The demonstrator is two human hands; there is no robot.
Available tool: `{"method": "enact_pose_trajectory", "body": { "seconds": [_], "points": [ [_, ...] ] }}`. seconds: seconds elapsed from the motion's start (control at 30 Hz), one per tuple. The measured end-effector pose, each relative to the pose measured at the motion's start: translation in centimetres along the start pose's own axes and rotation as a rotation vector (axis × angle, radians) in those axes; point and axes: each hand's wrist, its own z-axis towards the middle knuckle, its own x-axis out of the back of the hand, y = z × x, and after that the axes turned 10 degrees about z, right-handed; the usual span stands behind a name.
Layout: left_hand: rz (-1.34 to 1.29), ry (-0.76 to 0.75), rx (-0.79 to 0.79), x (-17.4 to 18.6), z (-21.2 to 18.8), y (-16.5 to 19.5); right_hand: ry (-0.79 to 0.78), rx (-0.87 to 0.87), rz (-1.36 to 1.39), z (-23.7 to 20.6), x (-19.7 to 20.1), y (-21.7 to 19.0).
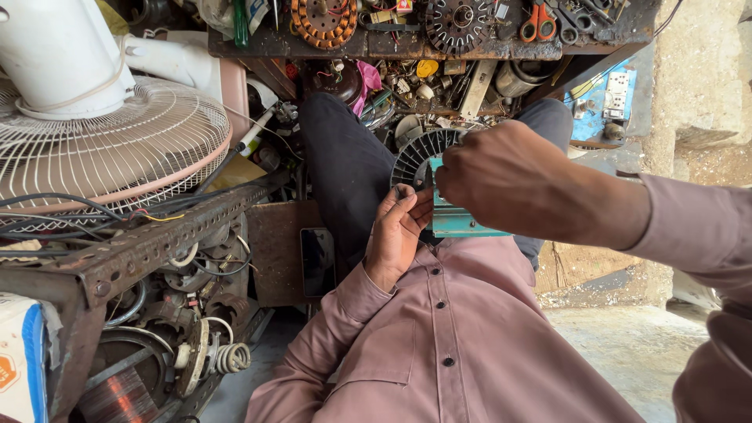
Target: The person sits on the floor and uses a screwdriver to remove screws from the terminal box of a teal electric motor. They rotate the motor to access different sides and continue unscrewing fasteners throughout the clip.
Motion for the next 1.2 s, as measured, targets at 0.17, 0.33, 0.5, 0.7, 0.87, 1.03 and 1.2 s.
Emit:
{"method": "enact_pose_trajectory", "body": {
  "seconds": [0.17,0.33,0.5,0.7,0.87,1.03,1.2],
  "points": [
    [0.01,0.021,0.017,-0.1,-0.1,0.0,0.014,-0.047,0.095,1.3,-0.1,-0.5],
    [-0.024,0.007,0.002,0.1,0.0,-0.2,0.087,0.007,0.055,2.1,-0.1,-0.8],
    [-0.016,0.004,-0.007,0.0,0.2,-0.1,0.251,0.129,0.073,2.5,-0.1,-0.8],
    [0.006,0.026,0.018,0.0,0.0,0.0,-0.015,-0.019,0.071,2.9,0.1,-0.9],
    [-0.017,-0.009,-0.021,-0.1,0.0,0.0,-0.034,-0.025,-0.046,3.4,0.3,-1.2],
    [0.267,0.086,-0.255,-2.5,-0.6,0.9,-0.038,-0.021,0.013,3.8,0.6,-1.5],
    [0.907,-0.047,-0.851,-4.1,-0.1,2.5,0.009,0.011,0.1,4.0,0.8,-1.4]
  ]
}}
